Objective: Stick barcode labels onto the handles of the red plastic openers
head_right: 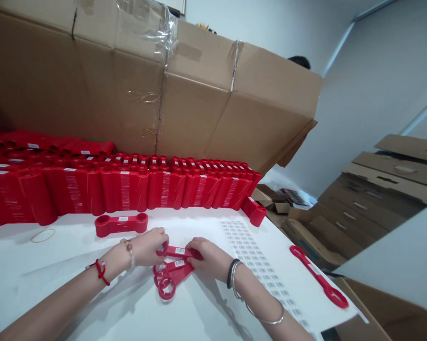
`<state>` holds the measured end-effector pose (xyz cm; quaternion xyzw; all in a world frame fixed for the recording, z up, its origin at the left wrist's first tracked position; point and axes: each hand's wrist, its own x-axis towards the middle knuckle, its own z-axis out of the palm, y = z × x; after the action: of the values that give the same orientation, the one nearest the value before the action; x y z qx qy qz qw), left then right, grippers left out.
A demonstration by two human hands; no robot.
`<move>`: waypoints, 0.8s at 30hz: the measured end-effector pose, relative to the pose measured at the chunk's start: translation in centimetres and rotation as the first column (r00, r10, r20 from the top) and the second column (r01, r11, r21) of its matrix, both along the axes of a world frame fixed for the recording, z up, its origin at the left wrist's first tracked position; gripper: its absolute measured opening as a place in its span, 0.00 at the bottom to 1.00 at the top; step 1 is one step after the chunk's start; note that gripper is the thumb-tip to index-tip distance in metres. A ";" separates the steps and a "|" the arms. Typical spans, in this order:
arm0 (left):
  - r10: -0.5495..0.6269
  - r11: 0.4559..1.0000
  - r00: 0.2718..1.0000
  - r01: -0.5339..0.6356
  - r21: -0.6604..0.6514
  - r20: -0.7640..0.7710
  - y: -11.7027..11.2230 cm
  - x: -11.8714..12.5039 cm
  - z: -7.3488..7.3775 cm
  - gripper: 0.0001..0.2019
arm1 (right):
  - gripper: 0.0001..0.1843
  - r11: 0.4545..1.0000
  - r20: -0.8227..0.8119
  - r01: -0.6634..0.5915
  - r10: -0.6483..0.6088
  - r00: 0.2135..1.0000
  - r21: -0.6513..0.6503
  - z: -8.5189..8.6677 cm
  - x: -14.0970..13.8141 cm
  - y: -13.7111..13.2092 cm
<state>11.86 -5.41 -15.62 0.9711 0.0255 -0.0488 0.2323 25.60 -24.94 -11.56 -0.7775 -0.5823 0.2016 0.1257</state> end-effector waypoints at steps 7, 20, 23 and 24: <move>-0.006 1.000 1.000 0.005 0.029 0.025 -0.2 0.2 0.0 0.10 | 0.13 0.999 0.038 -0.031 0.030 0.999 0.027 -0.2 0.1 -0.2; 0.100 0.993 0.995 -0.100 0.059 -0.011 -2.2 -1.8 4.8 0.11 | 0.13 0.995 -0.049 -0.101 0.102 0.994 0.021 1.9 0.6 0.1; 0.101 0.994 0.993 -0.098 0.057 -0.067 -3.2 -2.2 5.0 0.10 | 0.13 0.993 -0.056 -0.113 0.111 0.992 -0.022 2.1 0.6 0.0; 0.102 0.994 0.990 -0.098 0.052 -0.098 -3.4 -2.3 5.0 0.10 | 0.14 0.992 -0.059 -0.119 0.117 0.991 -0.035 2.1 0.6 0.0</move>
<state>9.52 -8.82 -10.61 0.9701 0.0870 -0.0854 0.2098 26.24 -24.92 -9.50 -0.7379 -0.6195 0.2419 0.1149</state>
